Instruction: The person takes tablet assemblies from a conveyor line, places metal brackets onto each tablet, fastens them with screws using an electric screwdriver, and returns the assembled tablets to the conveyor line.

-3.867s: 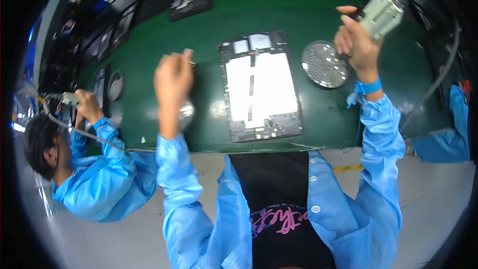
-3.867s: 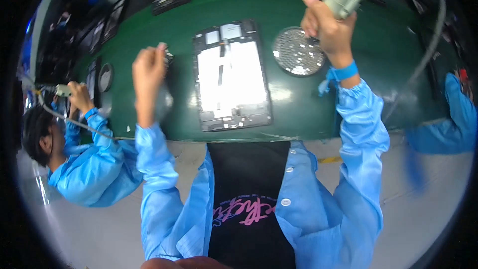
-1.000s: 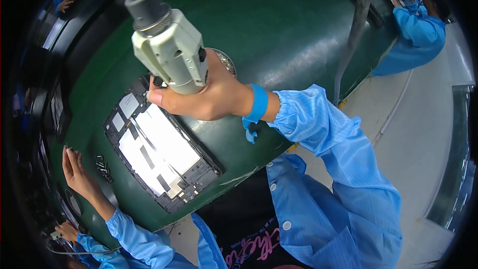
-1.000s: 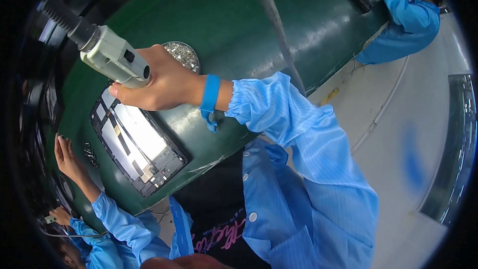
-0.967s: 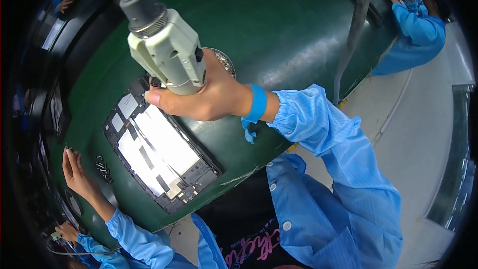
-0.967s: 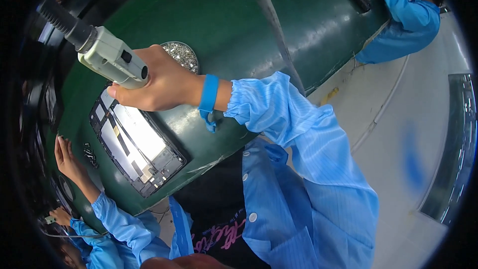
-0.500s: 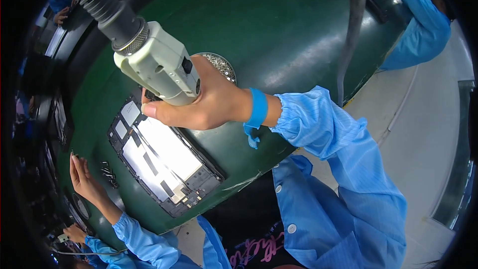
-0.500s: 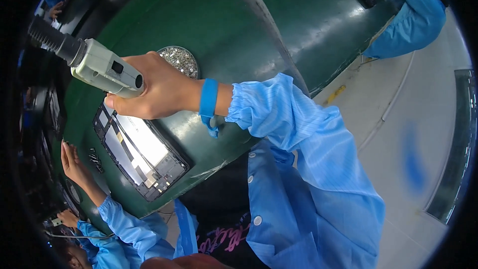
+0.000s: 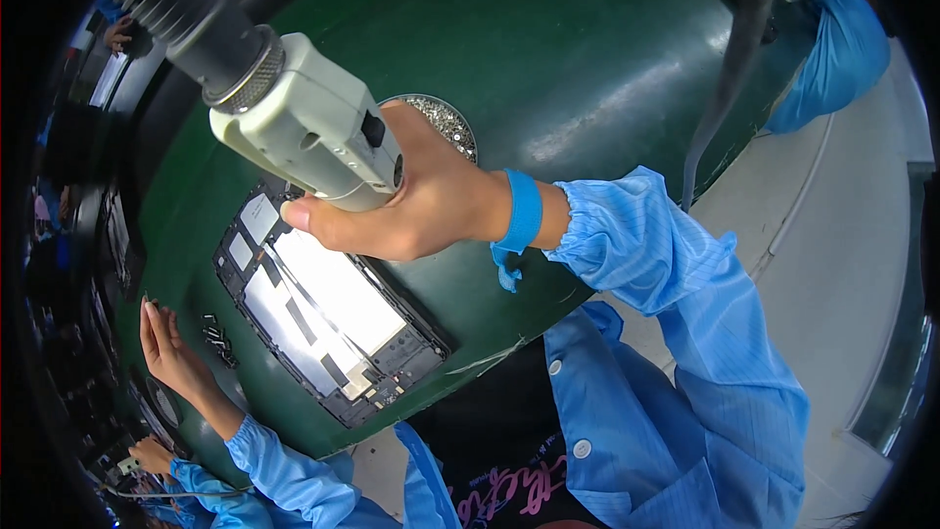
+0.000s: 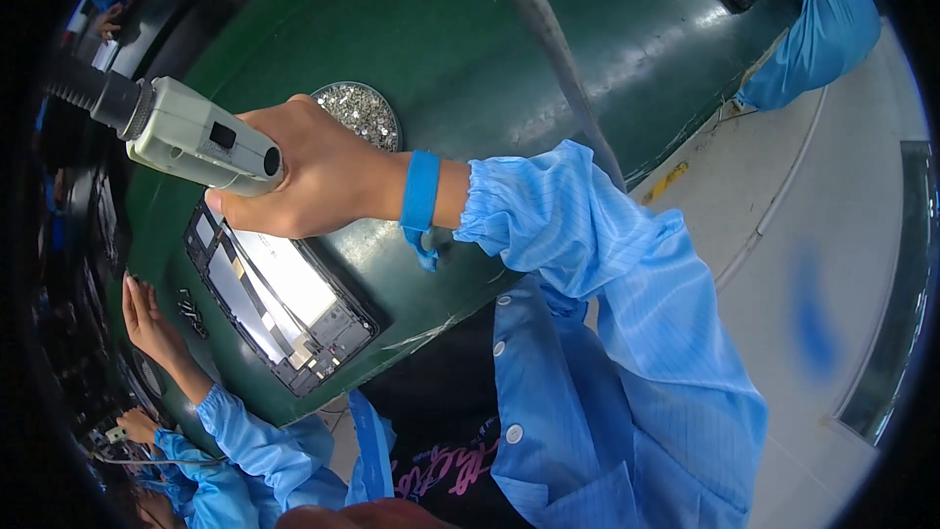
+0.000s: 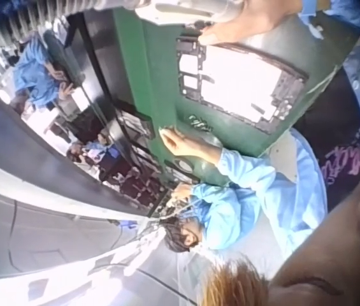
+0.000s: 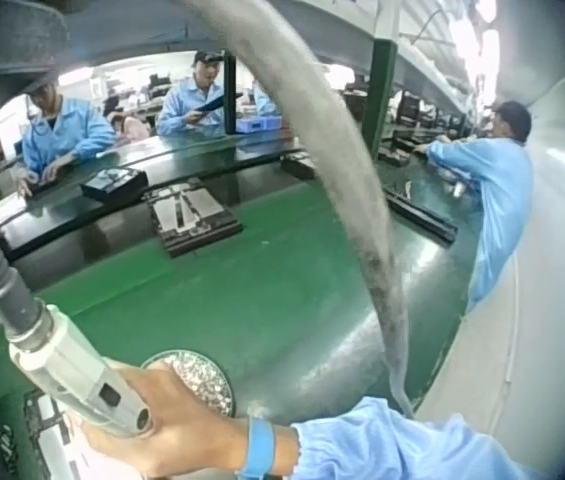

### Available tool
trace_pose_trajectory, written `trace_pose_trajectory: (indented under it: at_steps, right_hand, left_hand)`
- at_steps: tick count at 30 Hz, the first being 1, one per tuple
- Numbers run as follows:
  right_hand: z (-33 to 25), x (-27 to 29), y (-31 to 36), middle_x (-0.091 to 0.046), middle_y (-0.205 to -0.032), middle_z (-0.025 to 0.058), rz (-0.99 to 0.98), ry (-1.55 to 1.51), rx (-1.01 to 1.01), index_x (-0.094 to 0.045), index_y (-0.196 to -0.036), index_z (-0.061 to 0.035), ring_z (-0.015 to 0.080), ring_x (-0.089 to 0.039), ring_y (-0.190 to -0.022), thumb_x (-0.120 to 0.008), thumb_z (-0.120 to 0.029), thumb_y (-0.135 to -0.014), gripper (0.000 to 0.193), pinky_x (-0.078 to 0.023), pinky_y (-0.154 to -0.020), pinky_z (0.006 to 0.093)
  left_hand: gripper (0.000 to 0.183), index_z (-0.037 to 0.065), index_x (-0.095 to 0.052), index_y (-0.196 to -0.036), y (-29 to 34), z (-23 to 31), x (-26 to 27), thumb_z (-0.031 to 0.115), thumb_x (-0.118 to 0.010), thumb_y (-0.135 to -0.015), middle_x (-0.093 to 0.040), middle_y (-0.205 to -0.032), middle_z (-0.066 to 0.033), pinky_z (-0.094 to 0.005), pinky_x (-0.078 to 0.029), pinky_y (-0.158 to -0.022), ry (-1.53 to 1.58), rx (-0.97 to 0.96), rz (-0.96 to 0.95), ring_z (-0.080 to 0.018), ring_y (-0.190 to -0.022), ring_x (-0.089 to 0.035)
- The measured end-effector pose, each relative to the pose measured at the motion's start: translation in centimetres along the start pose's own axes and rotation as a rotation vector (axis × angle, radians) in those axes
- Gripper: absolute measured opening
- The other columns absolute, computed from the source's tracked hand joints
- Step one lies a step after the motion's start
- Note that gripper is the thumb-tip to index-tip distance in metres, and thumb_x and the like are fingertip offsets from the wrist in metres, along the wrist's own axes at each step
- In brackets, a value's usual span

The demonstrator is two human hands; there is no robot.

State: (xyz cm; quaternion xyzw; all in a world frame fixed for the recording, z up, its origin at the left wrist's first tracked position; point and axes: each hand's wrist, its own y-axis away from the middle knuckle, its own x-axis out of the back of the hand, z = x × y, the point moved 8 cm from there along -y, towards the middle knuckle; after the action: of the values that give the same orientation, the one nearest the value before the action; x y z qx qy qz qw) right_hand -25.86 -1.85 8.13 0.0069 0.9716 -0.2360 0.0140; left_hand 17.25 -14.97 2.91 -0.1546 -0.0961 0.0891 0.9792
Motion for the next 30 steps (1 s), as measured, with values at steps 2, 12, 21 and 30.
trace_pose_trajectory:
  at_steps: [2, 12, 21, 30]
  right_hand:
    - [-0.2, -0.1, -0.1, -0.070, -0.076, 0.0106, -0.020, 0.058, -0.004, -0.067, -0.092, -0.0008, 0.0192, -0.069, -0.068, -0.072, -0.020, -0.080, 0.023, -0.053, -0.063, 0.0315]
    - [-1.0, 0.2, -0.4, -0.064, -0.073, 0.0045, 0.079, -0.107, -0.023, -0.065, -0.095, -0.0024, 0.0113, -0.060, -0.067, -0.075, -0.023, -0.082, 0.026, -0.048, -0.060, 0.0293]
    - [-1.7, 0.8, -0.1, -0.045, -0.050, -0.0014, 0.088, -0.093, -0.116, -0.054, -0.115, 0.0059, 0.0078, -0.042, -0.040, -0.054, -0.009, -0.093, 0.026, -0.037, -0.042, 0.0255]
    - [-1.7, 0.5, -0.4, -0.038, -0.050, 0.0008, 0.079, -0.101, -0.101, -0.049, -0.113, 0.0078, 0.0101, -0.038, -0.039, -0.047, -0.011, -0.095, 0.026, -0.037, -0.040, 0.0270]
  left_hand:
    - [0.035, -0.004, -0.060, -0.127, -0.1, -0.2, 0.1, 0.014, -0.062, -0.098, -0.065, -0.117, -0.0115, -0.0287, -0.050, -0.091, 0.005, 0.015, -0.006, -0.0142, -0.099, -0.063]
    - [0.033, -0.006, -0.060, -0.125, 0.2, 0.2, -1.1, 0.012, -0.062, -0.097, -0.066, -0.119, -0.0132, -0.0300, -0.051, -0.092, 0.070, 0.053, -0.107, -0.0157, -0.102, -0.064]
    - [0.032, -0.009, -0.067, -0.114, 3.4, 2.3, -9.8, 0.014, -0.068, -0.091, -0.066, -0.122, -0.0150, -0.0279, -0.046, -0.095, -0.081, 0.266, -0.393, -0.0179, -0.107, -0.062]
    - [0.023, -0.004, -0.074, -0.104, 3.8, 2.9, -11.4, 0.014, -0.072, -0.089, -0.071, -0.109, -0.0132, -0.0253, -0.047, -0.086, -0.042, 0.258, -0.359, -0.0131, -0.090, -0.061]
